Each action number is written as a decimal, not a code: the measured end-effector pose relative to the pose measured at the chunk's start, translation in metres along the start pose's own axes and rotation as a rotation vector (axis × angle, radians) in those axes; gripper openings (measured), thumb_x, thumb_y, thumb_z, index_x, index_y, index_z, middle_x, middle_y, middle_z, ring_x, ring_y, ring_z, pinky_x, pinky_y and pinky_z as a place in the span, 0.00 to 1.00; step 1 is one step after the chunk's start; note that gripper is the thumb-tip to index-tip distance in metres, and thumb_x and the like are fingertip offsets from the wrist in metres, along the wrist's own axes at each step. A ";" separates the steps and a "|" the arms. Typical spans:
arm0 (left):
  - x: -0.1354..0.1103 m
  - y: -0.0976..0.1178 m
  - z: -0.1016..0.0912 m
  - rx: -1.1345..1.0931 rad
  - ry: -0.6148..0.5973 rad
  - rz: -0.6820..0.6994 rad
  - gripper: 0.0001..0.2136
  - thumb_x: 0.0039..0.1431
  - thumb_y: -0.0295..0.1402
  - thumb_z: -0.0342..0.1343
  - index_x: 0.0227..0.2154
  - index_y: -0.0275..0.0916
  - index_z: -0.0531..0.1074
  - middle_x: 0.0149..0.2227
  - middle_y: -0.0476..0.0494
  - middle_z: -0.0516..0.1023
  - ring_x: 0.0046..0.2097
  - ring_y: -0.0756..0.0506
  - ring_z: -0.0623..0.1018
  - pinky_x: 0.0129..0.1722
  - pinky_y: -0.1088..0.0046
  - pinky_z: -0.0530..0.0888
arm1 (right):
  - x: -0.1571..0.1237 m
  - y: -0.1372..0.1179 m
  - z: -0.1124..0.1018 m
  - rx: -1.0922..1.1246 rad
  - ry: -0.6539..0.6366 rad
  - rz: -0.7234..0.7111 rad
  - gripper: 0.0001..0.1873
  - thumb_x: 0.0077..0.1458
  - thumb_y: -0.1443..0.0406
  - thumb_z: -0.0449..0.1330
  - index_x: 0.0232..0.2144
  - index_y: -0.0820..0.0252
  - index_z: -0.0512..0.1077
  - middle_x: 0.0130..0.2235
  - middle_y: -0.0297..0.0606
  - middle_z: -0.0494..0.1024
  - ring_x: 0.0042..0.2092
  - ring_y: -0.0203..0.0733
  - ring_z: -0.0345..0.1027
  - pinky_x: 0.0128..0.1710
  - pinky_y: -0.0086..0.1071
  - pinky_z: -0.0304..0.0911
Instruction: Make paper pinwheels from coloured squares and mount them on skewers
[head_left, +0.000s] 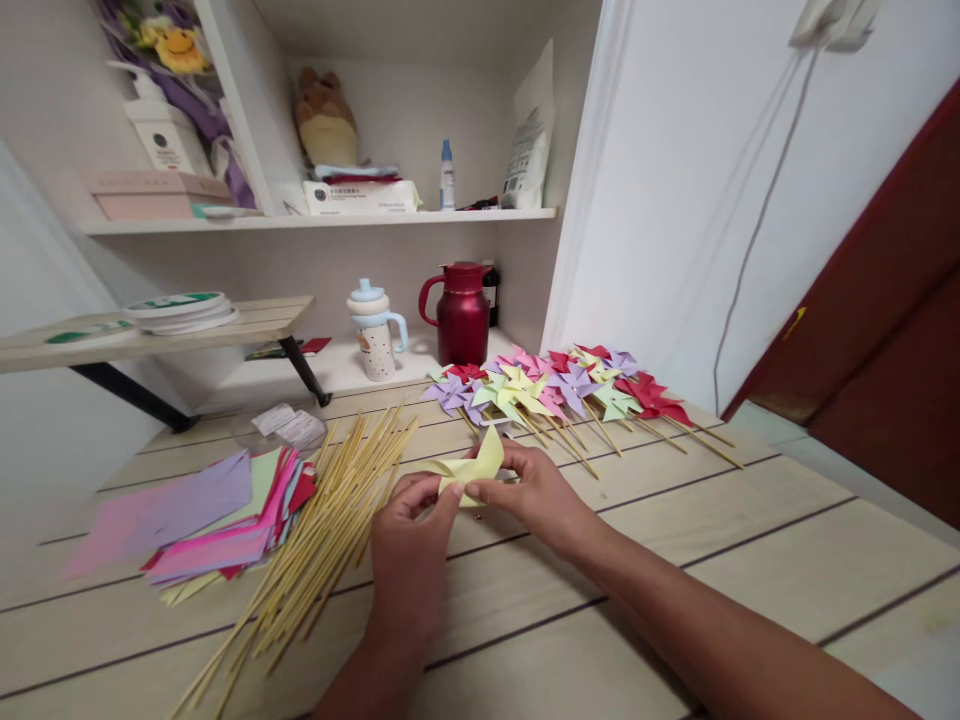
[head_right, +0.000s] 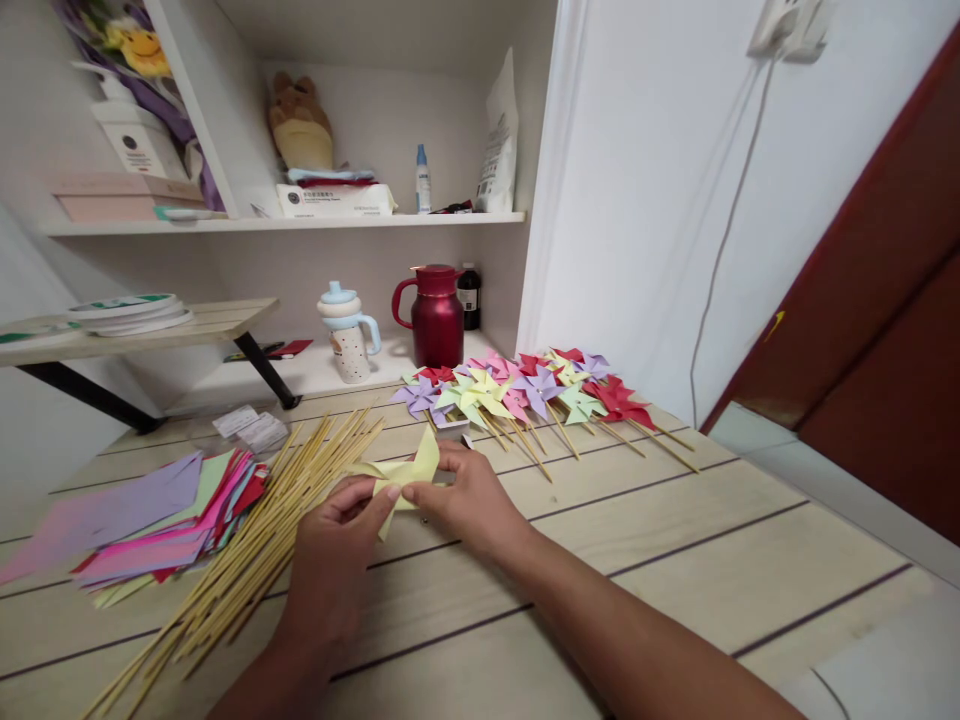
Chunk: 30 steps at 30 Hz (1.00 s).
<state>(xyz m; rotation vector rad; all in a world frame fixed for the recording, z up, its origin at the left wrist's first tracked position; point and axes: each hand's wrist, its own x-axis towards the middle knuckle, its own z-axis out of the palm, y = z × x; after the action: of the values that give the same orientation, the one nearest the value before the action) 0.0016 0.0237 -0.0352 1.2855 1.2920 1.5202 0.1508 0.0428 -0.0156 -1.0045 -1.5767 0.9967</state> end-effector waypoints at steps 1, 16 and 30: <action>0.000 0.001 0.001 -0.019 0.002 -0.018 0.06 0.47 0.36 0.64 0.24 0.39 0.79 0.30 0.48 0.76 0.34 0.46 0.74 0.36 0.74 0.69 | 0.000 0.000 0.000 0.013 -0.005 0.002 0.06 0.46 0.66 0.66 0.31 0.58 0.80 0.41 0.38 0.79 0.44 0.46 0.71 0.47 0.36 0.64; 0.000 0.003 0.004 -0.184 -0.017 -0.210 0.09 0.43 0.35 0.67 0.28 0.37 0.79 0.30 0.46 0.82 0.34 0.46 0.78 0.34 0.74 0.71 | -0.002 0.000 -0.001 -0.123 0.008 -0.082 0.04 0.49 0.66 0.64 0.30 0.58 0.79 0.38 0.37 0.80 0.41 0.46 0.71 0.43 0.34 0.63; 0.004 0.003 -0.001 0.012 0.000 -0.041 0.07 0.45 0.36 0.65 0.25 0.38 0.81 0.41 0.41 0.79 0.45 0.41 0.76 0.46 0.68 0.70 | -0.002 -0.004 0.000 -0.141 0.036 -0.092 0.04 0.49 0.66 0.64 0.29 0.57 0.79 0.37 0.36 0.81 0.40 0.46 0.71 0.44 0.36 0.64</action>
<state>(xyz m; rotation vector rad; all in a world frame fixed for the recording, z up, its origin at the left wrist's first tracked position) 0.0002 0.0263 -0.0317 1.2592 1.3216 1.4857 0.1506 0.0393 -0.0126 -1.0302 -1.6666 0.8092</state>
